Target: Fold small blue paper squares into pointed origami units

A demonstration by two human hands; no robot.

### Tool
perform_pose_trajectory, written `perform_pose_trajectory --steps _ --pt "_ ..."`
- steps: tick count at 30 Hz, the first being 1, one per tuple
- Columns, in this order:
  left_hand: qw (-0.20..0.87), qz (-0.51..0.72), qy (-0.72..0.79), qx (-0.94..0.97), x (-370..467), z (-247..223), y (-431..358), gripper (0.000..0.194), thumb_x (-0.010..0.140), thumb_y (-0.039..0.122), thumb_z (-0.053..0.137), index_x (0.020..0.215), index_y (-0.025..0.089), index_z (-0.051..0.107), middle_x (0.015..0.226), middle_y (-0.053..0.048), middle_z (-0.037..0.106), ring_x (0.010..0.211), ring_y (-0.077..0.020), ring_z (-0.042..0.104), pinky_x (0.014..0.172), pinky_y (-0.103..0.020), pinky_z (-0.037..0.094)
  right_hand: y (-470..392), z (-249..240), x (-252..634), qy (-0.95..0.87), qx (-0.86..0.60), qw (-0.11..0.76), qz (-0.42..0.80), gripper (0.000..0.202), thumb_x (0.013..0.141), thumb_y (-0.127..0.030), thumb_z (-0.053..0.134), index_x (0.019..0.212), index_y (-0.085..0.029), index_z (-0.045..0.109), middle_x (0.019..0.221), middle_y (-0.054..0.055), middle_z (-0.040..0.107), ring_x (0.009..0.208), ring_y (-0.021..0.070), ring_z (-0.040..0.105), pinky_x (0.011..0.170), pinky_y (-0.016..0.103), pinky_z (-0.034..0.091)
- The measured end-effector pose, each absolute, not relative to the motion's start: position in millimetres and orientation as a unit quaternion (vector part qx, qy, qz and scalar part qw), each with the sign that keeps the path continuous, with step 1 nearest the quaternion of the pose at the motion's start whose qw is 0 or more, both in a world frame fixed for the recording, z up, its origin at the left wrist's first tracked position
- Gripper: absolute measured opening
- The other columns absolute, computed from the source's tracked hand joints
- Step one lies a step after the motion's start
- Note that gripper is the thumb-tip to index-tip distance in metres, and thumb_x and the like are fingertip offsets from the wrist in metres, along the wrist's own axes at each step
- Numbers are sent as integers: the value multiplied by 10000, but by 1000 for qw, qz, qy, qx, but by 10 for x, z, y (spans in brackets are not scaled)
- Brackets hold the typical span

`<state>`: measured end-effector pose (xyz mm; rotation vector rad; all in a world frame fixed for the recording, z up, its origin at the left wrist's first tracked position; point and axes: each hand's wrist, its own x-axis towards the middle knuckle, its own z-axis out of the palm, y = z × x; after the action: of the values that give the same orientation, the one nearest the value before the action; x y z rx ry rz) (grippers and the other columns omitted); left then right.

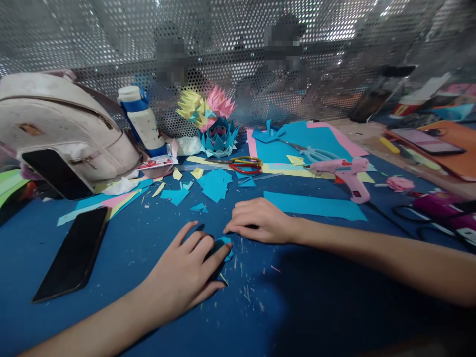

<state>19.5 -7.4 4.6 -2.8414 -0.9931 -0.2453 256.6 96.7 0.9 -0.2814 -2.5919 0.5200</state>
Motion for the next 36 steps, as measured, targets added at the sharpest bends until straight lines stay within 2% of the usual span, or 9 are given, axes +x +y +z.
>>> perform_pose_trajectory --steps 4,15,19,22,25,31,36 --pt "50 -80 -321 -942 176 62 -60 538 947 500 564 1382 191 484 1036 -69 565 998 -293 545 1069 -586 326 922 29 2543 -941 -124 239 206 243 1009 -244 475 1057 -159 697 930 50 709 863 148 617 744 264 471" --pt "13 -81 -305 -949 112 79 -31 388 1010 421 447 1369 286 504 1083 -81 568 1020 -290 526 1062 -634 311 959 40 2548 -952 -92 216 195 233 1011 -220 459 1070 -150 673 932 57 692 870 144 602 739 257 466" --pt "-10 -120 -295 -948 81 36 -2 381 1033 424 385 1346 269 537 1045 -74 591 994 -263 545 1077 -619 316 970 23 2564 -969 -37 204 135 206 1010 -248 490 1101 -159 652 1024 60 690 938 147 589 772 264 457" --pt "-25 -144 -291 -945 67 7 10 380 1038 405 383 1330 228 551 1066 -79 608 1000 -249 557 1098 -593 310 962 5 2574 -974 -15 220 43 216 1028 -270 455 1074 -181 647 1013 43 692 884 141 574 706 270 427" --pt "-30 -151 -291 -944 65 1 8 375 1040 383 381 1324 209 554 1069 -83 614 1011 -249 565 1107 -586 305 956 0 2580 -971 -1 236 -26 252 1046 -224 388 1043 -186 637 983 33 695 842 134 557 678 274 406" --pt "-30 -137 -298 -944 59 15 -1 383 1031 407 395 1321 213 552 1047 -80 608 1010 -256 563 1102 -592 321 968 2 2587 -972 -5 235 -25 266 1050 -242 371 1004 -199 629 983 24 688 838 131 545 689 265 417" --pt "-42 -140 -296 -944 55 7 8 366 1037 384 387 1306 197 551 1066 -78 609 1020 -248 561 1108 -579 316 954 10 2570 -975 -8 216 -55 251 1032 -172 400 992 -222 642 1014 15 685 867 121 559 702 257 417"
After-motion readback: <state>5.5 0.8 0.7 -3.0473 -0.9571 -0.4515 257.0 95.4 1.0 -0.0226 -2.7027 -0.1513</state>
